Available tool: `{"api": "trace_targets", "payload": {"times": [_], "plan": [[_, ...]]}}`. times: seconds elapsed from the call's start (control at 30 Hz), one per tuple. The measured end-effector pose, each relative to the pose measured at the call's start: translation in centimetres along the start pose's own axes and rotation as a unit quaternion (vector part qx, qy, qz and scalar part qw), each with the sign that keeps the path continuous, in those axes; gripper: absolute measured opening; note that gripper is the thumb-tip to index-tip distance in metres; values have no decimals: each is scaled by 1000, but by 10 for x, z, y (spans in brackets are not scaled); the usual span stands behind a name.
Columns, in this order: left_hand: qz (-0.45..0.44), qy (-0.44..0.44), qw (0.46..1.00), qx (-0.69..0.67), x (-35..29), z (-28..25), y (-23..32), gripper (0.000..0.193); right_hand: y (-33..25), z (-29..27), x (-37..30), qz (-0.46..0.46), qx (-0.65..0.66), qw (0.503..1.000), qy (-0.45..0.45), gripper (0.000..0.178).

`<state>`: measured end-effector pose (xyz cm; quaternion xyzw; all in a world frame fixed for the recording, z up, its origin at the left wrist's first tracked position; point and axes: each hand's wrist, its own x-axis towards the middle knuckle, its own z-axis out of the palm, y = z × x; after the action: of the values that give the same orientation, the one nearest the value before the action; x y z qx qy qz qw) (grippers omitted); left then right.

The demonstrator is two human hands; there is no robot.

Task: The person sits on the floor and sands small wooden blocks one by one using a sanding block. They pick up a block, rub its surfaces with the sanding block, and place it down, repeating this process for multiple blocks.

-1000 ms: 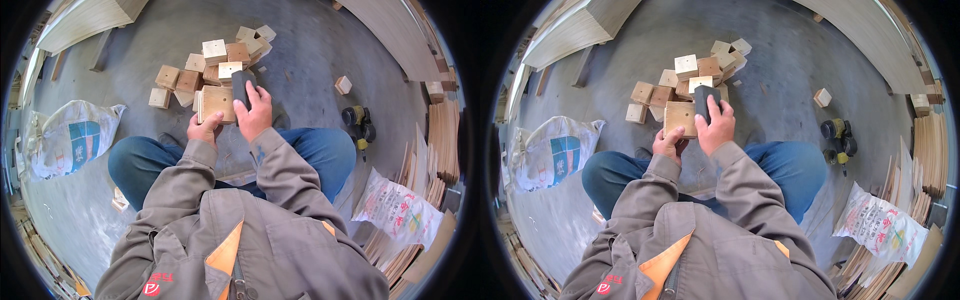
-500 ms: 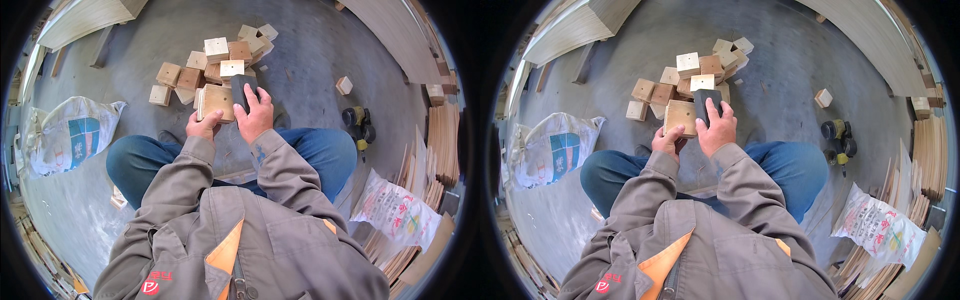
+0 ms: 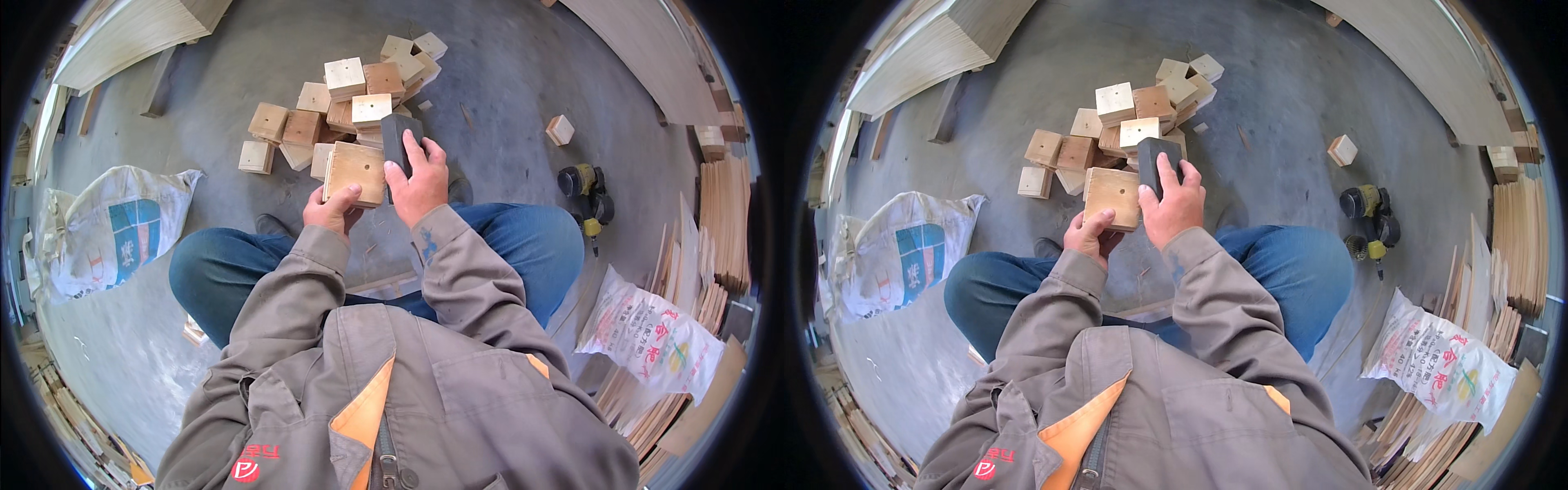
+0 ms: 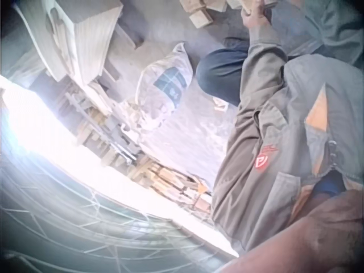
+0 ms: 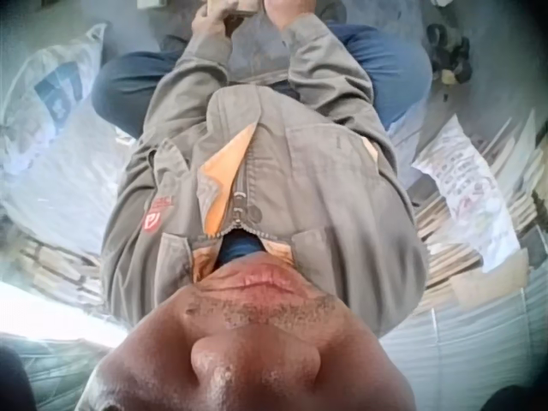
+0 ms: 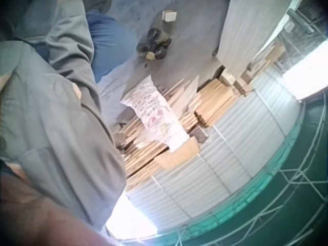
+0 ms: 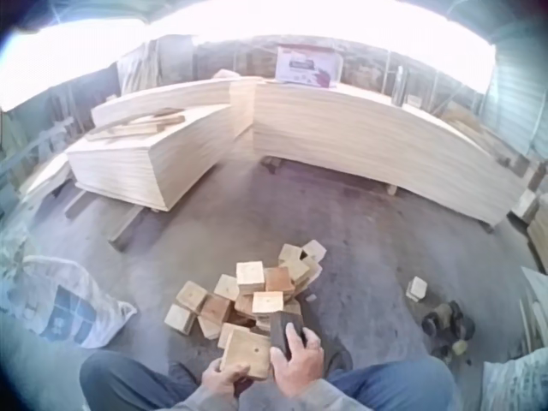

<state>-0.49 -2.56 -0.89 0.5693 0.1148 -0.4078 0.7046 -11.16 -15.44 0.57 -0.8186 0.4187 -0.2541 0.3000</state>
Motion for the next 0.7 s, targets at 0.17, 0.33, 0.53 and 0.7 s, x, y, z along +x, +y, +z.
{"api": "trace_targets", "payload": {"times": [0.17, 0.33, 0.53, 0.7], "plan": [[14, 13, 1000, -14, 24, -15, 0, 61, -27, -18, -50, -143, -31, 987, -67, 65], [44, 8, 999, 17, 11, -4, 3, 60, -24, -11, -31, -101, -69, 992, -24, 63], [-13, -1, 1000, -7, 13, -10, -1, 55, -13, -3, -20, -44, -3, 999, -26, 62], [-45, -3, 996, -71, 31, -24, 7, 57, -24, -14, -52, -126, 25, 990, -57, 64]]}}
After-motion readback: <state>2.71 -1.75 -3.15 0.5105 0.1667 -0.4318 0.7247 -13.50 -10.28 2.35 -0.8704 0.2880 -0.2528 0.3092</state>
